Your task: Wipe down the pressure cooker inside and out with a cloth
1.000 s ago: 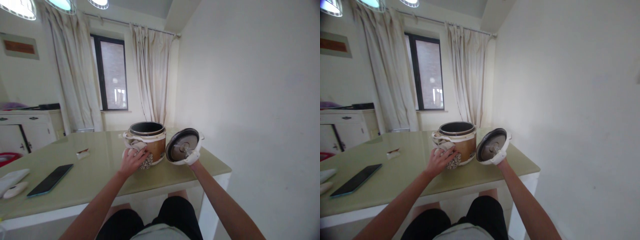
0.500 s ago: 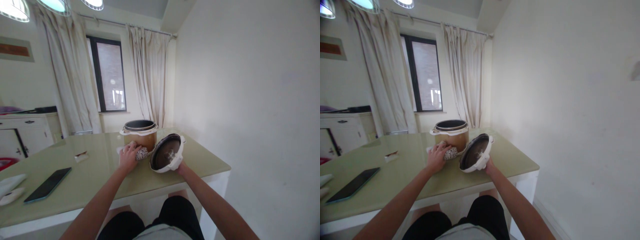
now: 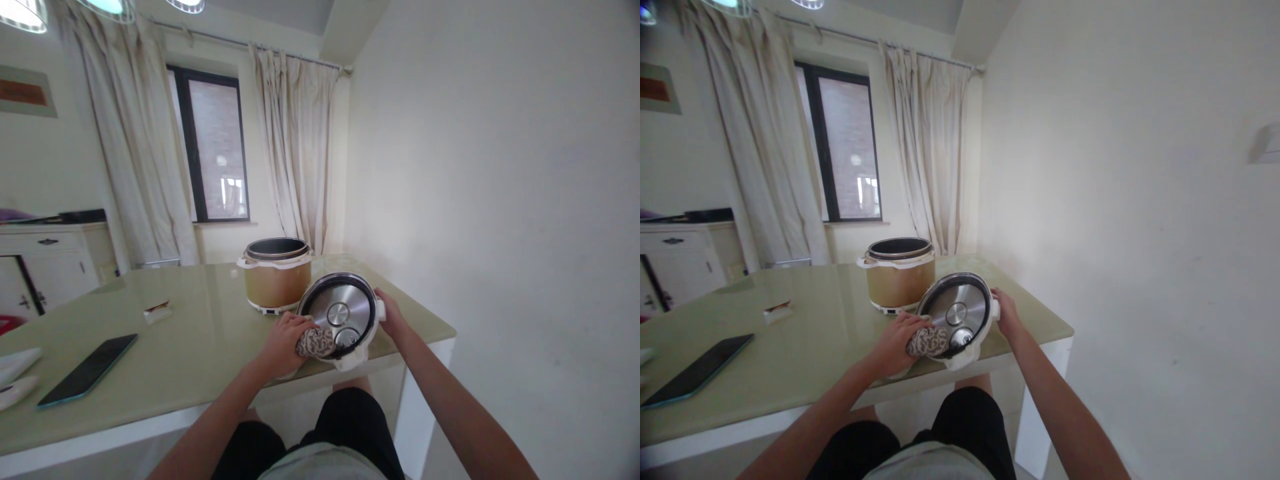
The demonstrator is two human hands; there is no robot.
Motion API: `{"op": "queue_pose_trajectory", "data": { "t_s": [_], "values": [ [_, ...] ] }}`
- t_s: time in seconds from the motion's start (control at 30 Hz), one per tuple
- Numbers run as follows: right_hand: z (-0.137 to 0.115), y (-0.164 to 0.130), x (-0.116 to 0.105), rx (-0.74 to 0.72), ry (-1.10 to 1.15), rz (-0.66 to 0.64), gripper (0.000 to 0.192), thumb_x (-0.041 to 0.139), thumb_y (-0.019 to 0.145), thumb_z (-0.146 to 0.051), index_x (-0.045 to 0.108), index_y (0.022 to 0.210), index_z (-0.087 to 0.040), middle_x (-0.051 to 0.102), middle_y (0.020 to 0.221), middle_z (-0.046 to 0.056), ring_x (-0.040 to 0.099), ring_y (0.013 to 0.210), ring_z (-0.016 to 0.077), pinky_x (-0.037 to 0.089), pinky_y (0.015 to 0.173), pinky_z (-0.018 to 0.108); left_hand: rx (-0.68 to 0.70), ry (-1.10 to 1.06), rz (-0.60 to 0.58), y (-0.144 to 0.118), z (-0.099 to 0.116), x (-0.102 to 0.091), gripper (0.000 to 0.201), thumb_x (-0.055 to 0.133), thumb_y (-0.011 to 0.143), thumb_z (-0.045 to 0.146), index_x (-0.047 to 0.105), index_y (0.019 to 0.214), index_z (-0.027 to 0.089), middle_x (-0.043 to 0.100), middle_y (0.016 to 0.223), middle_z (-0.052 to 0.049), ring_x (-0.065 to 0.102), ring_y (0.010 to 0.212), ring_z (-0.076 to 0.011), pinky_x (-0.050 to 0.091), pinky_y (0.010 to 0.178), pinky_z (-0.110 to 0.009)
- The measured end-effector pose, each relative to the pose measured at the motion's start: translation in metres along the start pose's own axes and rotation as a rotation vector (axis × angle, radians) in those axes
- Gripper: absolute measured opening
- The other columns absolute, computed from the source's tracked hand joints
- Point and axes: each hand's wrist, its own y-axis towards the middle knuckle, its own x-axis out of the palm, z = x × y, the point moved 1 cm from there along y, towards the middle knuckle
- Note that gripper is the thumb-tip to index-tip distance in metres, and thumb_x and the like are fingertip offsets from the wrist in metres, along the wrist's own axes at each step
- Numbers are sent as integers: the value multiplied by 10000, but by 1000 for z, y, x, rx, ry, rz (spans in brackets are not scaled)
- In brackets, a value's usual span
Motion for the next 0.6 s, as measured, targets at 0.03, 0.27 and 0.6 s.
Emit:
{"op": "queue_pose_trajectory", "data": {
  "t_s": [0.03,0.27,0.6],
  "values": [
    [-12,0,-9,-13,7,66,446,616,748,-696,687,813,-261,769,814,88,744,777,291,618,722,454,-9,14,-4,1,-1,1,599,751,708,165,743,1292,299,754,1264,-78,618,1142,-324,503,1010,-468],
    [-95,-44,6,-462,-496,-190,375,610,953,-599,752,1095,-283,786,1144,102,717,1086,285,530,1015,438,-90,112,-23,31,6,-11,278,741,764,204,764,1040,233,785,1017,-85,684,986,-297,513,905,-394],
    [-33,-53,57,-235,-733,-731,1317,831,778,-671,68,1722,-161,724,1280,191,723,1052,313,536,955,456,-333,-718,648,88,36,-23,373,752,763,224,745,1132,176,799,1150,-97,734,1081,-276,573,989,-418]
  ]
}}
